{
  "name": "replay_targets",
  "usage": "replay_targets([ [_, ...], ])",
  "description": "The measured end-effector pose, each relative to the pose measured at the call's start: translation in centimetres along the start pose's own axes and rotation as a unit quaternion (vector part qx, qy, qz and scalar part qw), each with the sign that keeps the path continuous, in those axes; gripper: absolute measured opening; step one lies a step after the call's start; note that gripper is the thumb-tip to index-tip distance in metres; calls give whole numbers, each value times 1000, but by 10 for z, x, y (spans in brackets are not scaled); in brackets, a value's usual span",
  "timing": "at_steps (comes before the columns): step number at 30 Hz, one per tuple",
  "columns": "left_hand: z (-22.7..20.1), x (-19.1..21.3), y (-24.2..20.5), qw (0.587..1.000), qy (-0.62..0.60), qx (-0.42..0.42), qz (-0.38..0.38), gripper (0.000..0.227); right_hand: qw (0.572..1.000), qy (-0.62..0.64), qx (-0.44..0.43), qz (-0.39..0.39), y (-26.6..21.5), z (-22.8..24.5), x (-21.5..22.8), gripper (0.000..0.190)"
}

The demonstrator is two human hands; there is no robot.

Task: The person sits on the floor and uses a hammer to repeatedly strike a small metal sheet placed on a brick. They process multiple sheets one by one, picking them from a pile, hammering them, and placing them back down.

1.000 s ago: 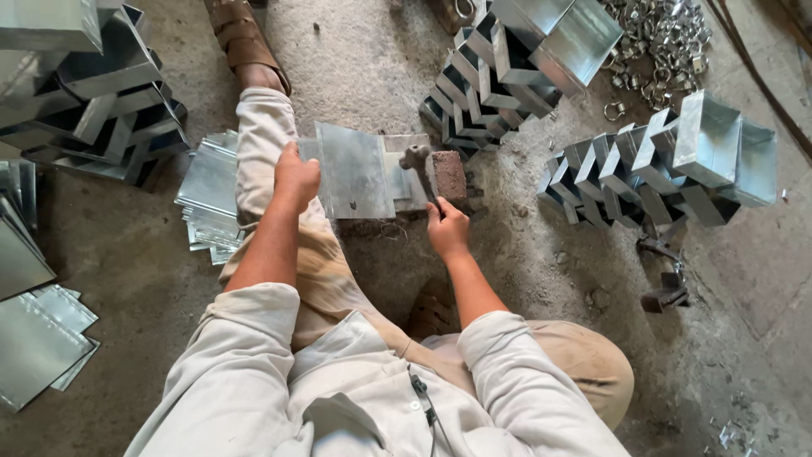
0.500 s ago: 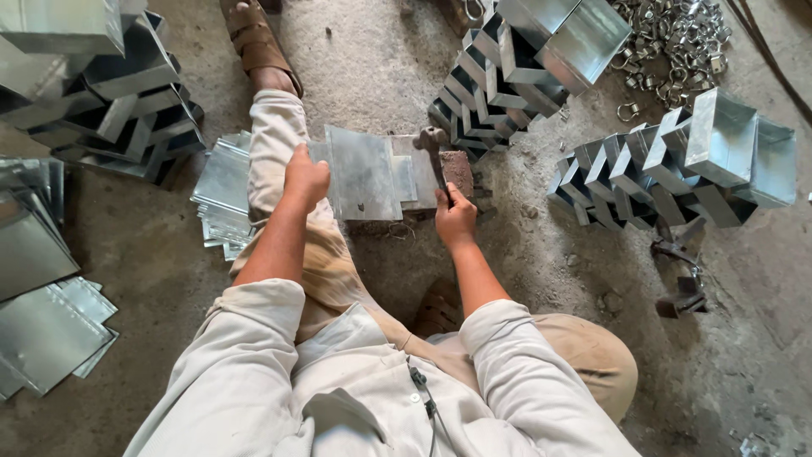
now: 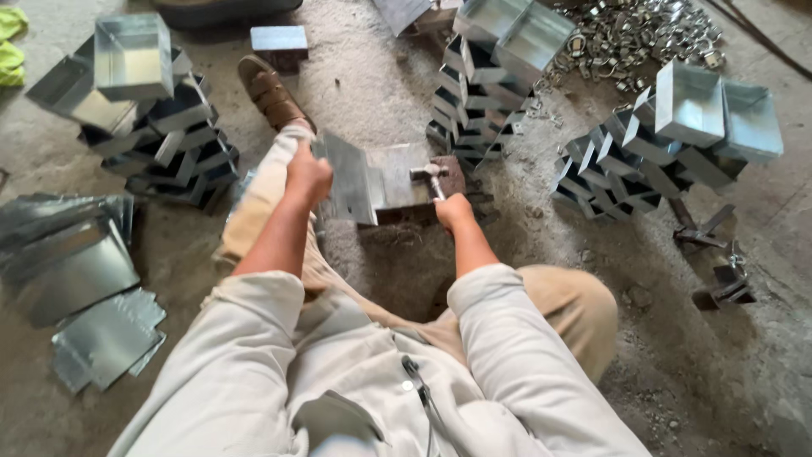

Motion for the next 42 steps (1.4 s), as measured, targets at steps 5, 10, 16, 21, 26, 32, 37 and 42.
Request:
replay_targets([
  [5,-37,47,-16,996,41,-51,-64,52,999,-15,29,37,-4,15,-14,40],
  [10,-41,79,2,990,58,-74,-108,43,919,314,-75,228,2,11,-41,24],
  [16,-33,103,18,981,18,-105,-165,35,660,597,149,432,-104,103,29,37],
  [21,-14,84,37,985,-19,-63,-162,27,791,453,244,331,-177,170,81,38],
  [26,6,26,47,981,-83,-92,-152,15,831,437,226,260,-234,141,86,25],
  [32,1,-80,53,929,79,-349,90,11,775,569,194,198,-207,99,128,23],
  [37,77,-126,51,872,245,-389,168,39,872,476,105,-53,-148,53,144,16],
  [42,136,-130,71,925,285,-246,48,74,965,242,53,-87,-129,57,122,23],
])
Point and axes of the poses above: each hand's wrist, its own y-axis towards the middle knuckle, its own x-axis out of the back of the hand, z = x × y, the point moved 8 cm from there along y, towards the middle knuckle
